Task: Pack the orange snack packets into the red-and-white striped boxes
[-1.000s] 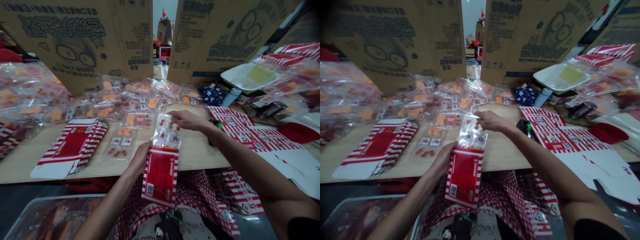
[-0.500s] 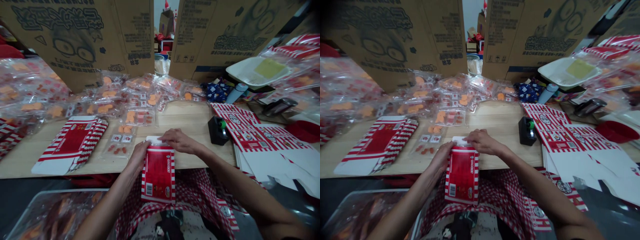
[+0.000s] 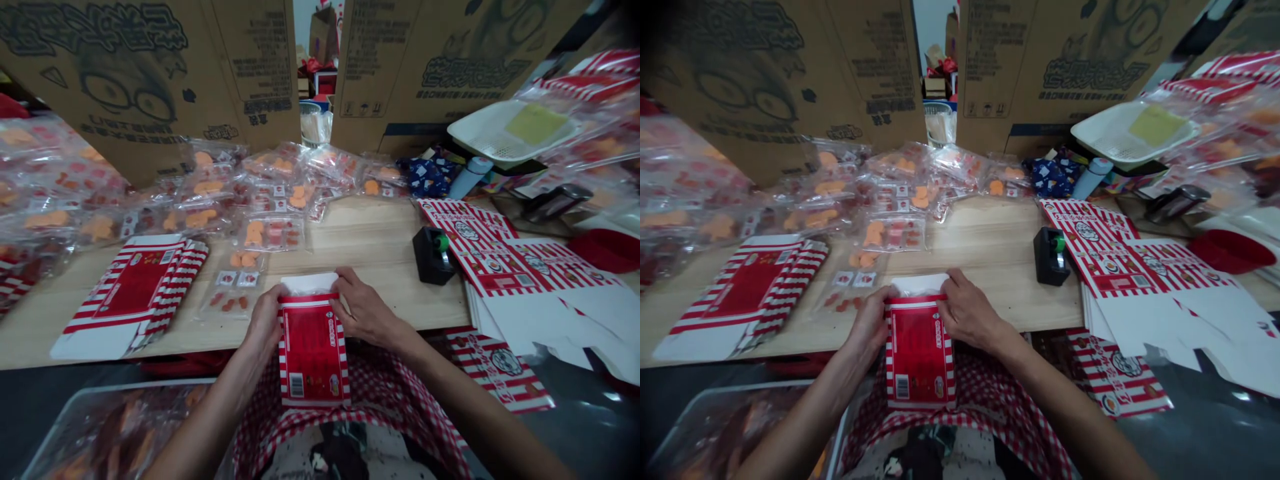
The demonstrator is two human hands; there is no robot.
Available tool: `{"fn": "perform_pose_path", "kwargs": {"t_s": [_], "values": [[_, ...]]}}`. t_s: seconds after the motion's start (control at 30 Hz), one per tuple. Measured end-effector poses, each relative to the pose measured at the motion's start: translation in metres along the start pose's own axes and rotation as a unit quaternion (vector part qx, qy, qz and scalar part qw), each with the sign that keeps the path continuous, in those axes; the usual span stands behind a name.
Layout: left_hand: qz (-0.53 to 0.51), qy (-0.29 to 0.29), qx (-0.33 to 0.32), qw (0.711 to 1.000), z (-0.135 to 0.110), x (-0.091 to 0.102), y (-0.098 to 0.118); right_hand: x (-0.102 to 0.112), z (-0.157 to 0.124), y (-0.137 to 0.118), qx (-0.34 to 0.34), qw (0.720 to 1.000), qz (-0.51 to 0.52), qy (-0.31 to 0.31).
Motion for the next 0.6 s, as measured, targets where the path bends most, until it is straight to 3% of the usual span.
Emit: {"fn": "perform_pose_path", "kwargs": {"t_s": [0.13, 0.23, 0.33, 0.4, 0.5, 0.6], "values": [[0.024, -0.012, -0.035, 0.999, 0.0, -0.001, 0.003, 0.005, 0.004, -0.002, 0.022, 0.999, 0.021, -0.034], [0.019, 0.011, -0.068, 0.997, -0.002, 0.0, 0.002, -0.006, -0.002, 0.002, -0.012, 0.991, 0.131, 0.027], [0.006, 0.013, -0.144, 0.989, -0.01, 0.006, -0.007, -0.028, -0.015, 0.005, -0.104, 0.946, 0.292, 0.093], [0.004, -0.018, -0.186, 0.982, -0.018, 0.01, -0.015, -0.044, -0.022, 0.004, -0.153, 0.919, 0.339, 0.132], [0.019, -0.073, -0.161, 0.984, -0.026, 0.02, -0.022, -0.059, -0.027, 0.002, -0.179, 0.894, 0.348, 0.218], [0.03, -0.096, -0.136, 0.986, -0.027, 0.029, -0.021, -0.063, -0.027, -0.002, -0.178, 0.898, 0.33, 0.229]]}}
Point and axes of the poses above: each hand's wrist, its own z-axis towards the middle knuckle, its own x-axis out of the back of the hand, y = z × x, the point moved 1 cm from there along z, towards the middle knuckle, and after that the axes turned 1 degree about x, right-handed, at the moved point
